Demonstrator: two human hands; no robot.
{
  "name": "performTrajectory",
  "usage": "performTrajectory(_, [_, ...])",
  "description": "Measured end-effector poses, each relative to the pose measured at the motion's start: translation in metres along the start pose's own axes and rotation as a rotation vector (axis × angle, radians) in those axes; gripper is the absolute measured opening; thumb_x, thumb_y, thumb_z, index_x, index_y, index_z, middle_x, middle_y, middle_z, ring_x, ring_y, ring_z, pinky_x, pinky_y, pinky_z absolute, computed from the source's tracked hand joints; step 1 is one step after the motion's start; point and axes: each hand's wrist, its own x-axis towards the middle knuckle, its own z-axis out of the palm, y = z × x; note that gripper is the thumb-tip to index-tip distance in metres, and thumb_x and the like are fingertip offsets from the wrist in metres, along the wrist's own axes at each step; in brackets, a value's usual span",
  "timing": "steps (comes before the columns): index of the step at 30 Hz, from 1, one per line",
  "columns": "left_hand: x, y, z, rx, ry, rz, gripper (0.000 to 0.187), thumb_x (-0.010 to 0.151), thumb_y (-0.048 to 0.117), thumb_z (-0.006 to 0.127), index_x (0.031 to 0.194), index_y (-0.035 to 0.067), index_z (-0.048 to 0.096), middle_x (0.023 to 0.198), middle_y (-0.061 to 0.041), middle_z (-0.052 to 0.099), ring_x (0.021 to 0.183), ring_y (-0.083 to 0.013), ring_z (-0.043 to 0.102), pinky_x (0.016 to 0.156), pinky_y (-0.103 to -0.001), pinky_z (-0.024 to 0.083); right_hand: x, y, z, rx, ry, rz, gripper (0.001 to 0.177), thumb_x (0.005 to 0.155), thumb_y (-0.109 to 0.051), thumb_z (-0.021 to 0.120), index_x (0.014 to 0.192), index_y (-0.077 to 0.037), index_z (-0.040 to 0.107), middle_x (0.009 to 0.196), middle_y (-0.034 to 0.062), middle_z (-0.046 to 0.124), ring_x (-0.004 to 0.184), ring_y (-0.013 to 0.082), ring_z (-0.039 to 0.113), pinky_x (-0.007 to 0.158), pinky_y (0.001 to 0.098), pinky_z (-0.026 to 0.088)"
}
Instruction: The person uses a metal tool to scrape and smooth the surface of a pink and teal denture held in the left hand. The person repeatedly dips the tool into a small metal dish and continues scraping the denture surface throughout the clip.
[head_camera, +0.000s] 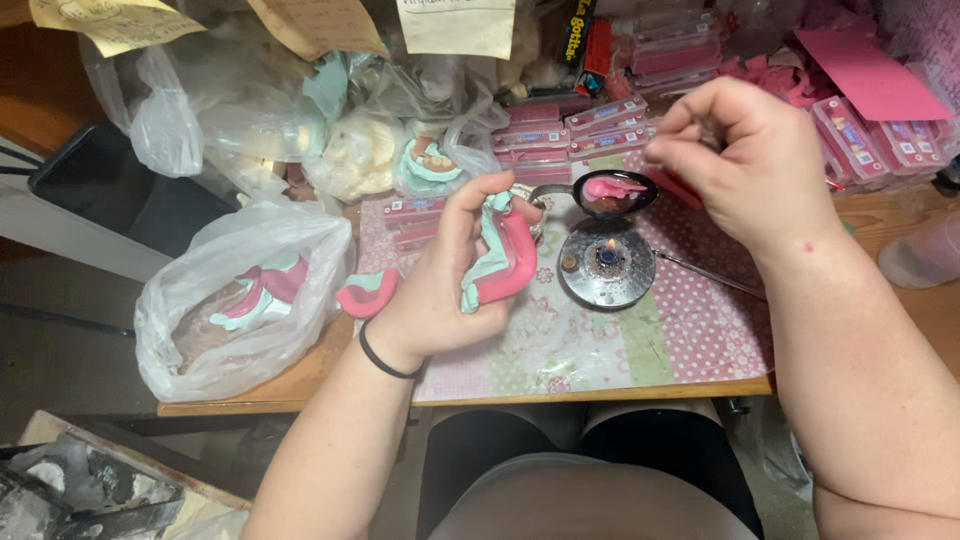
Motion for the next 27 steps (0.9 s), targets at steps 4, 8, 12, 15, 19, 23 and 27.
performTrajectory(4, [-0.004, -0.003, 0.004, -0.053, 0.008, 0.052, 0.084, 0.089, 0.002, 0.064, 0.158, 0.011, 0.017, 0.141, -0.018, 0.05, 0.132, -0.0226, 0.053, 0.115, -0.036, 0.043, -0.008, 0.0, -0.017, -0.094, 0.053, 0.035, 0.014, 0.107, -0.016, 0.082, 0.113, -0.014, 0.069, 0.089, -0.0057, 0.062, 0.076, 0.0057, 0.05, 0.072, 0.0265, 0.042])
performTrajectory(8, [-0.007, -0.005, 0.003, -0.169, -0.057, 0.137, 0.102, 0.09, 0.017, 0.081, 0.163, 0.015, 0.01, 0.143, -0.018, 0.044, 0.136, -0.0236, 0.049, 0.126, -0.043, 0.037, -0.036, -0.007, -0.037, -0.191, 0.003, -0.043, 0.038, 0.117, -0.024, 0.043, 0.135, -0.005, 0.071, 0.111, 0.0068, 0.072, 0.102, 0.0221, 0.063, 0.091, 0.0406, 0.045])
performTrajectory(12, [-0.007, -0.005, 0.0, -0.217, -0.168, 0.17, 0.103, 0.088, 0.022, 0.079, 0.162, 0.015, 0.008, 0.142, -0.019, 0.042, 0.133, -0.0233, 0.044, 0.125, -0.042, 0.033, -0.075, -0.011, -0.038, -0.279, -0.007, -0.073, 0.034, 0.111, -0.01, 0.042, 0.12, 0.002, 0.073, 0.116, 0.0157, 0.073, 0.11, 0.0308, 0.067, 0.095, 0.0495, 0.052])
performTrajectory(15, [-0.01, -0.002, 0.0, -0.249, -0.181, 0.155, 0.101, 0.09, 0.015, 0.077, 0.163, 0.018, 0.007, 0.142, -0.017, 0.042, 0.128, -0.0219, 0.048, 0.122, -0.042, 0.039, -0.1, -0.016, -0.027, -0.193, 0.012, -0.024, 0.022, 0.107, -0.006, 0.055, 0.122, 0.0, 0.071, 0.122, 0.0124, 0.074, 0.111, 0.0268, 0.069, 0.099, 0.0408, 0.049])
performTrajectory(19, [-0.018, 0.0, 0.001, -0.174, -0.156, 0.122, 0.107, 0.088, 0.014, 0.082, 0.163, 0.012, 0.006, 0.138, -0.016, 0.041, 0.124, -0.0228, 0.051, 0.115, -0.036, 0.046, -0.124, -0.005, -0.018, -0.166, 0.028, -0.054, 0.023, 0.105, -0.008, 0.062, 0.123, -0.001, 0.073, 0.115, 0.0122, 0.074, 0.107, 0.0266, 0.069, 0.099, 0.0406, 0.051])
performTrajectory(23, [-0.027, -0.006, 0.005, 0.221, -0.105, 0.107, 0.093, 0.082, 0.012, 0.085, 0.153, 0.007, 0.025, 0.139, -0.016, 0.046, 0.132, -0.029, 0.052, 0.119, -0.041, 0.042, -0.134, -0.021, 0.004, -0.114, -0.099, -0.119, 0.026, 0.1, -0.011, 0.062, 0.123, -0.008, 0.073, 0.103, 0.0066, 0.074, 0.092, 0.0213, 0.07, 0.087, 0.0336, 0.05])
performTrajectory(27, [-0.031, -0.011, 0.014, 0.48, 0.041, 0.247, 0.067, 0.09, -0.007, 0.066, 0.146, 0.006, 0.032, 0.133, -0.022, 0.051, 0.121, -0.037, 0.058, 0.103, -0.045, 0.054, -0.141, -0.027, 0.039, -0.173, -0.174, -0.157, 0.013, 0.096, -0.021, 0.067, 0.104, -0.012, 0.072, 0.098, 0.0015, 0.076, 0.088, 0.0204, 0.072, 0.081, 0.0361, 0.054])
